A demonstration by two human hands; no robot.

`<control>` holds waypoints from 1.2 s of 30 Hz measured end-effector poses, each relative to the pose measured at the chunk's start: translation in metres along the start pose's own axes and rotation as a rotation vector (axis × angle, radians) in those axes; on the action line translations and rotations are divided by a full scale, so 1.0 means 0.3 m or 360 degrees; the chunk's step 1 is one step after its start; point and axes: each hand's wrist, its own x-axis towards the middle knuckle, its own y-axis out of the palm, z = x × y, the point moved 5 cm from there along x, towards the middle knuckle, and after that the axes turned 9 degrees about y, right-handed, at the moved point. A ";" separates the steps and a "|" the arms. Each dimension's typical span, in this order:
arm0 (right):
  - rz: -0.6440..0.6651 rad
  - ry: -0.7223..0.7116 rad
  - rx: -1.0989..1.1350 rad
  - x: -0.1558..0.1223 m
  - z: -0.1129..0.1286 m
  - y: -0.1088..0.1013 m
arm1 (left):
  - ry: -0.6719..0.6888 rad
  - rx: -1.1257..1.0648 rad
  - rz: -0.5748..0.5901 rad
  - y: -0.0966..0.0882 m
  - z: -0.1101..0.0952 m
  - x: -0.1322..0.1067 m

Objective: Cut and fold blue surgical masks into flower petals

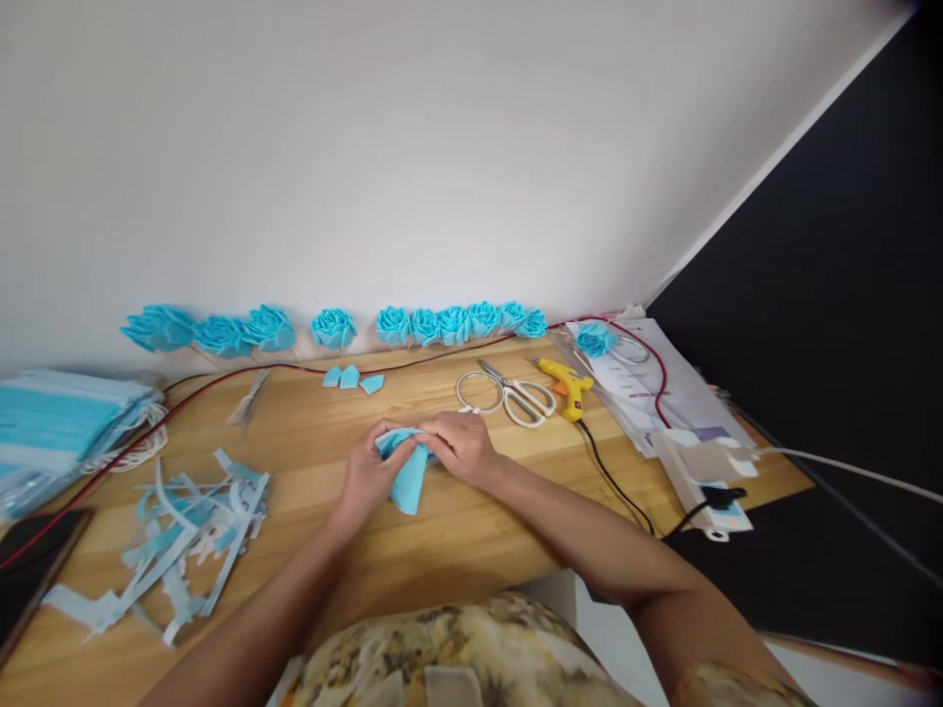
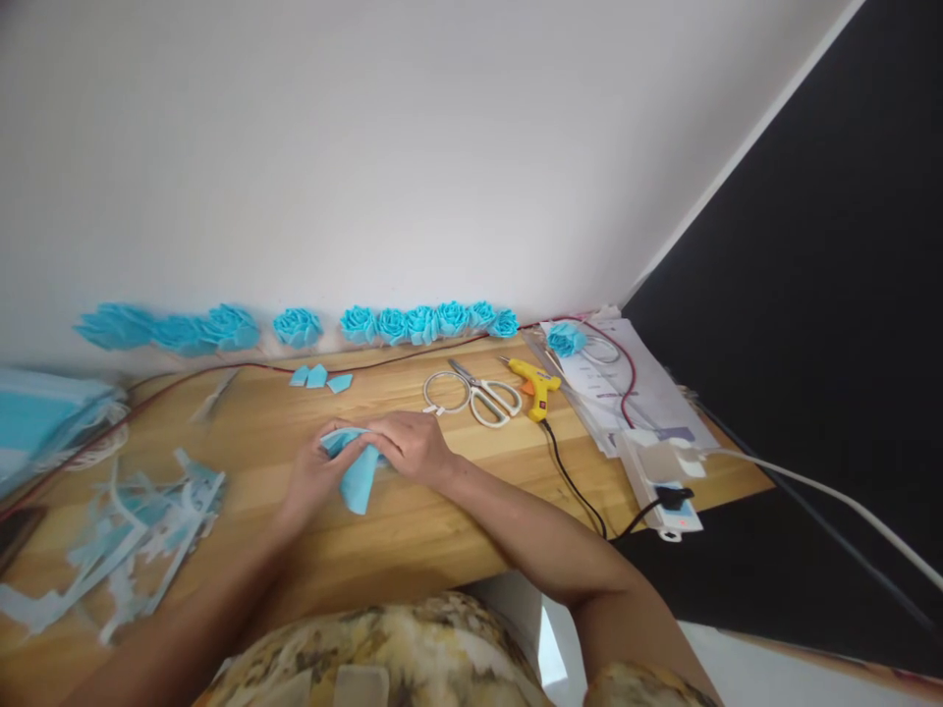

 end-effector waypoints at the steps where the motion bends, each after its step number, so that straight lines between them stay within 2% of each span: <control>1: 0.0011 0.0009 -0.0009 0.000 -0.002 0.002 | 0.0003 0.0001 -0.0001 0.000 0.001 0.000; 20: -0.0023 -0.0003 0.0021 -0.001 -0.001 -0.005 | 0.0062 -0.0044 0.0021 0.005 -0.002 -0.005; 25: 0.0075 0.0130 0.0074 0.006 -0.018 -0.003 | 0.0055 -0.0045 0.0030 0.009 0.002 -0.005; 29: 0.0155 0.0136 0.0141 0.011 -0.016 0.005 | 0.0051 -0.0050 0.0101 0.023 0.008 -0.010; 36: 0.0113 0.0185 0.0118 0.028 -0.008 -0.025 | 0.0062 -0.0013 0.0199 0.034 0.027 -0.014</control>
